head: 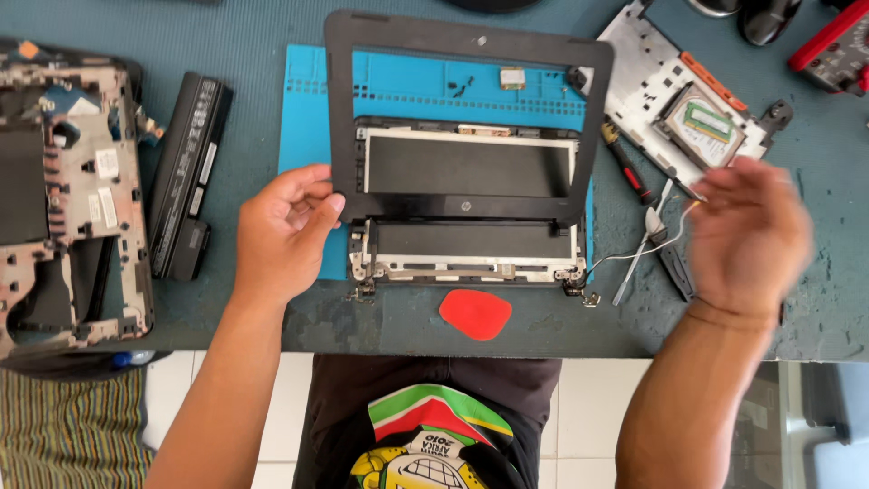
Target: The person uses a red plastic pry tool to separate the bezel from the laptop screen assembly. They carefully pry along the edges and lift the bezel off, revealing the internal components and cables.
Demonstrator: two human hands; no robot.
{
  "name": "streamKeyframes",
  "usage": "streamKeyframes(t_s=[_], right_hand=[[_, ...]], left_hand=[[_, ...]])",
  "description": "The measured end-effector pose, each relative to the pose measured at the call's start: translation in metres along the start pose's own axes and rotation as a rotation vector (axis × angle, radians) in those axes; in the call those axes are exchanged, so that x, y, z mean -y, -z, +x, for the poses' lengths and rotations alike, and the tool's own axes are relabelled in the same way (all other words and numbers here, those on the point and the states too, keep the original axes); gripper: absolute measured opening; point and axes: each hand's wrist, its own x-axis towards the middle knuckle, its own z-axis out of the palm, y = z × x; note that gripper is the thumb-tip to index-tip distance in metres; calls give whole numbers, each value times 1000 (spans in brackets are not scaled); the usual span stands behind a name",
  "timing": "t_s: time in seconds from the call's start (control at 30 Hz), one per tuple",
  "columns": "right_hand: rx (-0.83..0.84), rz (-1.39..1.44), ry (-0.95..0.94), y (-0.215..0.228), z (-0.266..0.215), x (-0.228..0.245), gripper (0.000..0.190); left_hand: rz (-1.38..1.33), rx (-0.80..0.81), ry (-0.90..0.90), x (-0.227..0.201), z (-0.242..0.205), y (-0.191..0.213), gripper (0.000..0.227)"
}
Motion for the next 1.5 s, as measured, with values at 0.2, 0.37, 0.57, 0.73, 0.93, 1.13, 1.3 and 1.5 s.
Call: streamKeyframes(t_s=[0.2, 0.37, 0.57, 0.73, 0.93, 1.13, 1.3, 1.5], right_hand=[[91, -810, 988, -6, -84, -21, 18], [706, -1198, 943, -84, -148, -78, 30], [679, -1185, 1045, -93, -157, -93, 19], [551, -1186, 1023, -95, -159, -98, 20], [458, -1169, 1031, -92, -159, -101, 27], [464, -1162, 1057, -92, -159, -101, 21], [464, -1198, 1011, -93, -160, -99, 32], [454, -1207, 985, -96, -154, -104, 30]], left_hand=[[66, 23, -41, 0, -1, 1, 33], [119, 19, -86, 1, -2, 1, 34], [83, 24, -100, 1, -4, 1, 33], [81, 36, -118, 2, -3, 1, 33], [110, 36, -121, 0, -3, 1, 33], [110, 36, -125, 1, -4, 1, 32], [118, 37, -137, 1, -4, 1, 33], [-10, 22, -250, 11, -1, 1, 28]])
